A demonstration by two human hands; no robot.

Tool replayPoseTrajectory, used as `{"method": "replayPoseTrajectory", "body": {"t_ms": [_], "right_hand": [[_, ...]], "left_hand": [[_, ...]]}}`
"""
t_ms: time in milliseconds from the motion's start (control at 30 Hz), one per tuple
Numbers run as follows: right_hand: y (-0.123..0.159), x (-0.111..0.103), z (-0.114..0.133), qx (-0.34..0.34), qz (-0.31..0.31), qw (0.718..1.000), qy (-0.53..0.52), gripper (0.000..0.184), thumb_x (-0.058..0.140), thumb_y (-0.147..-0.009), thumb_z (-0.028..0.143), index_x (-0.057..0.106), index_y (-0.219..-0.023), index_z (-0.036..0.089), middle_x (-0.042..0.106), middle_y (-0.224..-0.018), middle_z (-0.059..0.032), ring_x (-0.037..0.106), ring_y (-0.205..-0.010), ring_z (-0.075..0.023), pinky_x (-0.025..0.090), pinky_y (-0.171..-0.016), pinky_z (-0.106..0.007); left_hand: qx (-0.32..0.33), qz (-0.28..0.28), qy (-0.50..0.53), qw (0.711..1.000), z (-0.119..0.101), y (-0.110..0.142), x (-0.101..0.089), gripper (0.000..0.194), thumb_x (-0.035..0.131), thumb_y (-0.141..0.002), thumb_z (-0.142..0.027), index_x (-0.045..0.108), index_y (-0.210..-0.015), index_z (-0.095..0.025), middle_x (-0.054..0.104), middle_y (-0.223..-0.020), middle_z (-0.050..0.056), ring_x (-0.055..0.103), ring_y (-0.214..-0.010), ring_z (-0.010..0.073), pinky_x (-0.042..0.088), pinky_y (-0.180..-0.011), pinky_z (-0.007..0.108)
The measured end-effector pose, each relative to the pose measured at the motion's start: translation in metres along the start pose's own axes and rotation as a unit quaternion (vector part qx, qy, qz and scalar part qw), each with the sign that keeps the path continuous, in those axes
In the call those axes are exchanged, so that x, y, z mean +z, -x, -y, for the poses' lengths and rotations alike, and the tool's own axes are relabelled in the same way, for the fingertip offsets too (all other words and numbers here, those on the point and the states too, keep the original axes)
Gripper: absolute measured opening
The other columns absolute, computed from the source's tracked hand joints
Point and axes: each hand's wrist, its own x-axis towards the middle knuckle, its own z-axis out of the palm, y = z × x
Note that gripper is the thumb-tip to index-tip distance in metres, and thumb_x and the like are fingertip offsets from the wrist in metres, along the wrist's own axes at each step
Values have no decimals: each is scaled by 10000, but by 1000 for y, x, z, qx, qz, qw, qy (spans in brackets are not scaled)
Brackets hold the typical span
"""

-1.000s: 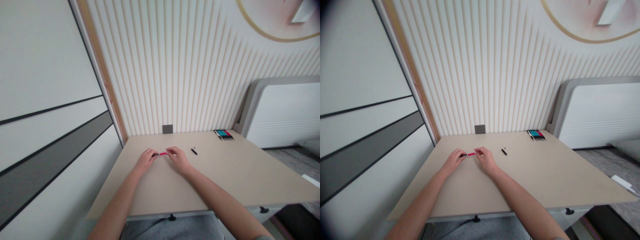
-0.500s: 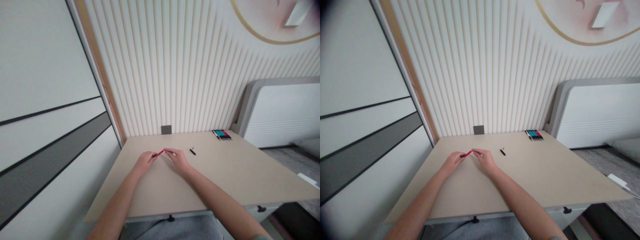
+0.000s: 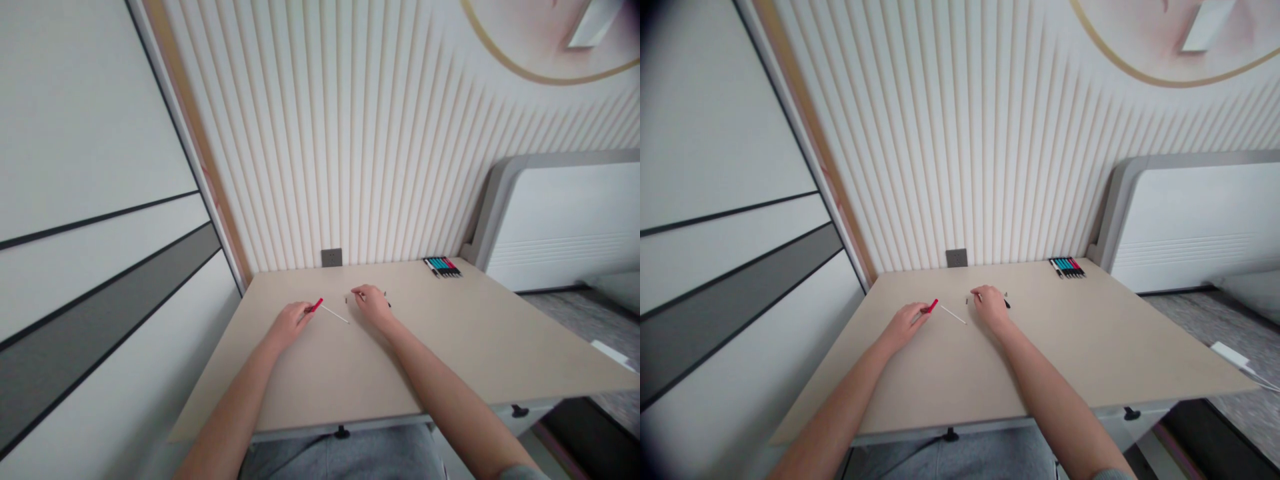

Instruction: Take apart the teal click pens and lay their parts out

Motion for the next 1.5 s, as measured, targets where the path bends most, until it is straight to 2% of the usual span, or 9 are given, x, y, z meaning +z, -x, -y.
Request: {"method": "replayPoseTrajectory", "body": {"t_ms": [133,233,333,533,633,700,867,1067,1500], "right_hand": [[5,1,5,-13,40,999,29,248,513,-880,206,743,-973,187,734,-972,-94,644,-898,-216,443,-816,-303],[12,3,17,-57,100,993,11,245,526,-902,311,743,-942,204,730,-903,-72,641,-826,-190,433,-746,-271],[19,4,27,-95,148,984,4,232,600,-859,378,735,-924,201,705,-859,-56,621,-762,-170,414,-684,-251],[20,5,33,-97,176,979,41,156,562,-865,222,705,-832,171,670,-852,-64,596,-772,-157,389,-680,-237],[17,1,30,-101,167,980,46,176,515,-892,195,684,-862,157,679,-884,-86,604,-838,-174,394,-737,-248],[16,-4,25,-79,154,984,37,188,487,-914,199,670,-929,156,691,-898,-91,613,-842,-179,398,-739,-252],[20,-20,5,-59,135,988,-47,252,474,-921,197,663,-1088,196,717,-960,-67,637,-850,-171,426,-760,-248],[26,-26,0,-98,107,987,-66,238,494,-906,228,721,-967,189,722,-963,-69,638,-900,-197,447,-825,-295],[30,-28,9,-103,120,985,-62,242,488,-927,235,716,-975,170,719,-970,-82,630,-905,-196,445,-827,-289]], "left_hand": [[26,-2,-5,1000,-3,-2,-1,223,494,-943,-359,625,-1041,-208,664,-989,72,599,-947,220,454,-878,371],[34,-5,-8,999,0,-3,-2,186,519,-932,-337,625,-1016,-209,640,-966,58,583,-942,213,454,-865,359],[27,-13,-10,1000,4,-2,-2,151,522,-928,-303,621,-983,-203,618,-962,55,576,-931,209,456,-848,347],[-2,-41,-7,999,5,-4,-3,118,542,-906,-285,617,-923,-195,616,-921,52,576,-889,213,460,-816,352],[-16,-51,-15,998,4,-4,-4,125,527,-907,-281,612,-918,-190,620,-910,59,577,-883,219,460,-810,360],[-20,-54,-16,998,5,-5,-4,123,522,-907,-279,609,-918,-192,620,-908,57,578,-888,222,460,-810,362],[-10,-52,-9,999,10,-5,-2,107,527,-907,-269,607,-907,-198,617,-900,48,579,-886,217,459,-808,358],[23,-21,-9,999,7,-6,0,115,541,-909,-288,609,-911,-195,621,-909,47,572,-897,216,453,-826,358],[37,-11,-24,999,9,-4,3,97,542,-920,-266,601,-940,-192,611,-940,51,565,-902,206,453,-828,343]]}}
